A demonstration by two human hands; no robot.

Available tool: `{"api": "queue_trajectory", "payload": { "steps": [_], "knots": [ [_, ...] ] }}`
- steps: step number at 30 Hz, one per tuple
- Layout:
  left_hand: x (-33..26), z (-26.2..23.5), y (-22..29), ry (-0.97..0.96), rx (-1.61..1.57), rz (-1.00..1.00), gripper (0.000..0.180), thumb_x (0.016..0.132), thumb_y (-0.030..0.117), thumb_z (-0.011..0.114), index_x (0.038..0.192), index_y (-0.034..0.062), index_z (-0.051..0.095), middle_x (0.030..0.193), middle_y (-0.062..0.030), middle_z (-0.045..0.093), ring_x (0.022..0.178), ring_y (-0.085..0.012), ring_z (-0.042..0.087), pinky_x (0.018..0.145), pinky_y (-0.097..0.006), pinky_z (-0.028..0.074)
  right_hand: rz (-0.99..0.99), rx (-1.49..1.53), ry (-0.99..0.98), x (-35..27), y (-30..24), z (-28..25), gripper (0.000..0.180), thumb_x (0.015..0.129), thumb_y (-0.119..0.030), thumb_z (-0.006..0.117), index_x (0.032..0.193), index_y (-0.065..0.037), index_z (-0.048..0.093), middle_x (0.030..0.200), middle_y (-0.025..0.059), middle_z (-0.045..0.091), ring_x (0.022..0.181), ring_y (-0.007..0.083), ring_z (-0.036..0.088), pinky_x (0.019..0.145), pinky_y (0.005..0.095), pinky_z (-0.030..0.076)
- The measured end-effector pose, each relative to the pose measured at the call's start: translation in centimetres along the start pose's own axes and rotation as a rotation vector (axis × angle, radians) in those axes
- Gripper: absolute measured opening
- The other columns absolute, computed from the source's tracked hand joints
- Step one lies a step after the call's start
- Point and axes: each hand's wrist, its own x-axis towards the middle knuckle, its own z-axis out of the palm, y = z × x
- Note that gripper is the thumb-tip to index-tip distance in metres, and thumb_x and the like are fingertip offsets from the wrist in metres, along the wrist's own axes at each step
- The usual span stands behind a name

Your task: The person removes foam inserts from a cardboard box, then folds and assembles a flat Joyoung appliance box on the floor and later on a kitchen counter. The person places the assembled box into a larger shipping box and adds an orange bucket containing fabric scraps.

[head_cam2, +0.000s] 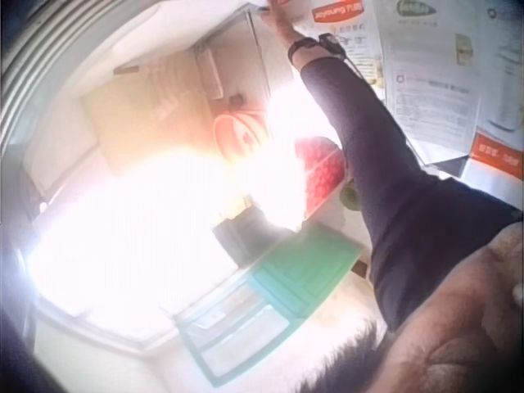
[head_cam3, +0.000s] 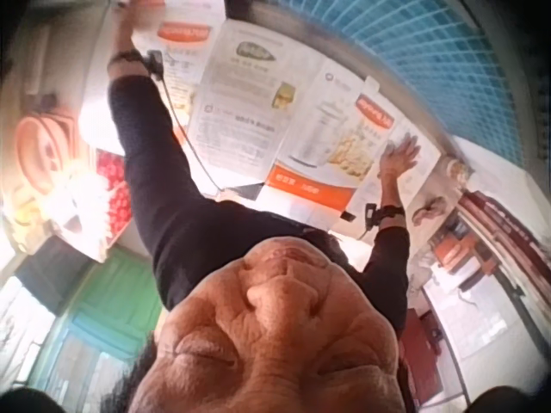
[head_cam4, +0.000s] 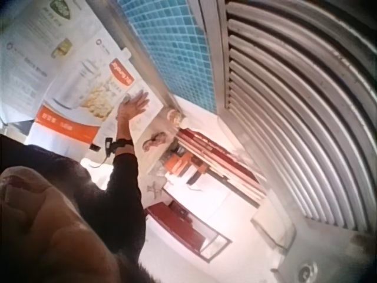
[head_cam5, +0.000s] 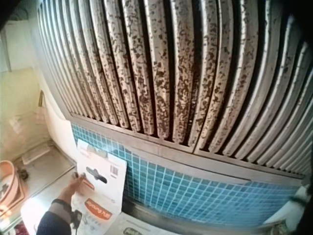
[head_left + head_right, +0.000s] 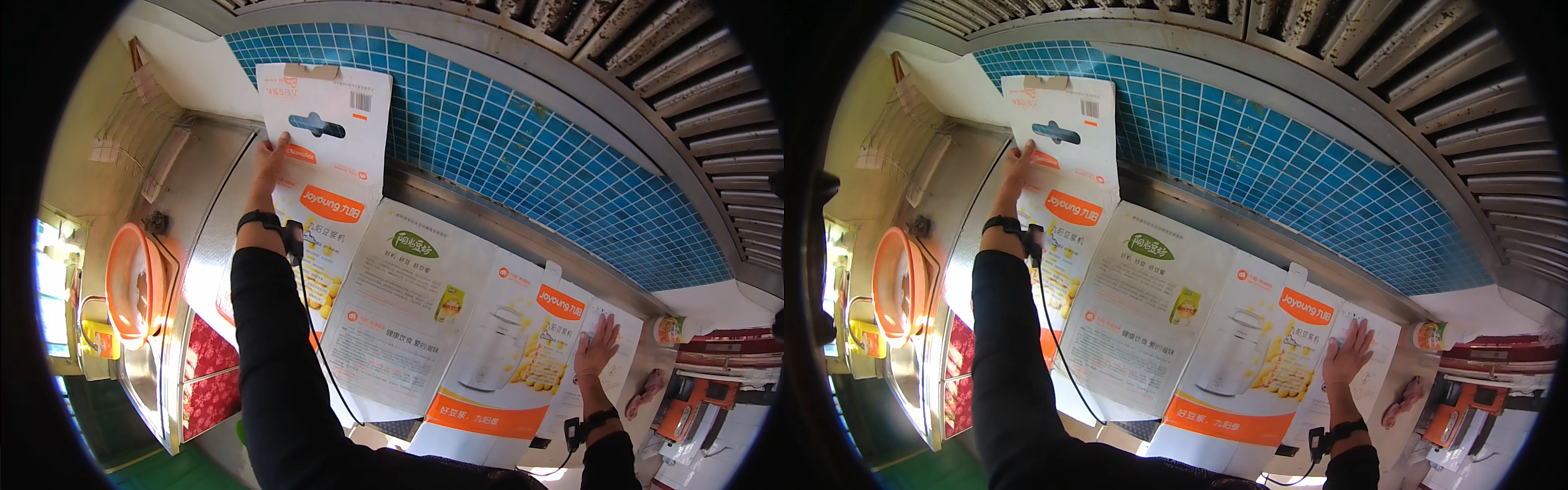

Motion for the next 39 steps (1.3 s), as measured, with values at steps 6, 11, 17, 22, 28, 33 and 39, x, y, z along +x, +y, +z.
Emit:
{"api": "queue_trajectory", "payload": {
  "steps": [6, 11, 17, 22, 28, 33, 39],
  "knots": [
    [-0.8, -5.8, 5.4, -0.055, -0.010, 0.013, 0.063, 0.075, 0.050, 0.069, 0.095, -0.0083, 0.059, 0.082, -0.0126, 0.064, 0.070, -0.0177, 0.061, 0.060, -0.030, 0.050, -0.041, -0.022, 0.011, 0.7, -0.3, -0.9, 0.065, 0.084, -0.039, 0.046, 0.141, -0.014, 0.028, 0.151, 0.0067, 0.017, 0.138, 0.0350, 0.014, 0.101, 0.0631, 0.019],
    [-6.0, -13.1, 12.7, 0.084, 0.144, 0.062, 0.064, 0.071, 0.048, 0.072, 0.097, -0.0085, 0.058, 0.083, -0.0142, 0.064, 0.070, -0.0188, 0.062, 0.063, -0.031, 0.050, -0.038, -0.003, -0.052, 0.3, -0.4, -2.8, 0.067, 0.082, -0.035, 0.053, 0.141, -0.016, 0.028, 0.151, 0.0038, 0.017, 0.139, 0.0319, 0.013, 0.104, 0.0613, 0.017],
    [-9.8, -18.7, 19.8, 0.104, 0.471, 0.185, 0.061, 0.071, 0.041, 0.070, 0.108, -0.0044, 0.053, 0.088, -0.0188, 0.065, 0.076, -0.0226, 0.065, 0.068, -0.033, 0.051, -0.010, -0.026, -0.056, -1.0, -0.2, -3.7, 0.068, 0.082, -0.036, 0.053, 0.142, -0.018, 0.026, 0.152, 0.0022, 0.014, 0.140, 0.0303, 0.010, 0.105, 0.0594, 0.016],
    [-11.7, -21.7, 25.3, -0.089, 0.636, 0.167, 0.062, 0.079, 0.025, 0.063, 0.133, 0.0048, 0.039, 0.107, -0.0219, 0.062, 0.095, -0.0288, 0.062, 0.084, -0.036, 0.047, -0.044, 0.028, 0.008, -1.2, 0.3, -4.4, 0.066, 0.084, -0.037, 0.052, 0.142, -0.019, 0.027, 0.152, 0.0021, 0.014, 0.140, 0.0305, 0.011, 0.105, 0.0605, 0.015],
    [-15.9, -23.6, 34.7, -0.433, 0.748, 0.183, 0.031, 0.077, 0.022, 0.066, 0.099, -0.0006, 0.067, 0.089, -0.0158, 0.068, 0.080, -0.0215, 0.064, 0.076, -0.033, 0.050, -0.043, 0.084, -0.035, -0.1, 0.4, -6.5, 0.065, 0.084, -0.037, 0.053, 0.141, -0.019, 0.028, 0.152, 0.0017, 0.015, 0.140, 0.0307, 0.012, 0.104, 0.0619, 0.015],
    [-23.3, -24.5, 38.3, -0.560, 1.427, 0.504, 0.044, 0.070, 0.027, 0.073, 0.102, -0.0015, 0.064, 0.094, -0.0135, 0.066, 0.086, -0.0226, 0.062, 0.079, -0.033, 0.048, -0.082, 0.119, 0.013, -0.6, 2.1, -7.0, 0.067, 0.084, -0.041, 0.053, 0.141, -0.019, 0.028, 0.152, 0.0004, 0.014, 0.140, 0.0304, 0.010, 0.105, 0.0616, 0.014],
    [-24.1, -24.1, 35.8, -0.433, 0.716, 0.071, 0.053, 0.067, 0.025, 0.077, 0.104, -0.0075, 0.057, 0.091, -0.0155, 0.063, 0.086, -0.0220, 0.061, 0.074, -0.033, 0.049, -0.058, 0.095, -0.044, -1.1, 3.4, -7.1, 0.065, 0.085, -0.043, 0.051, 0.141, -0.019, 0.028, 0.152, 0.0000, 0.014, 0.140, 0.0290, 0.009, 0.105, 0.0607, 0.014]
  ]
}}
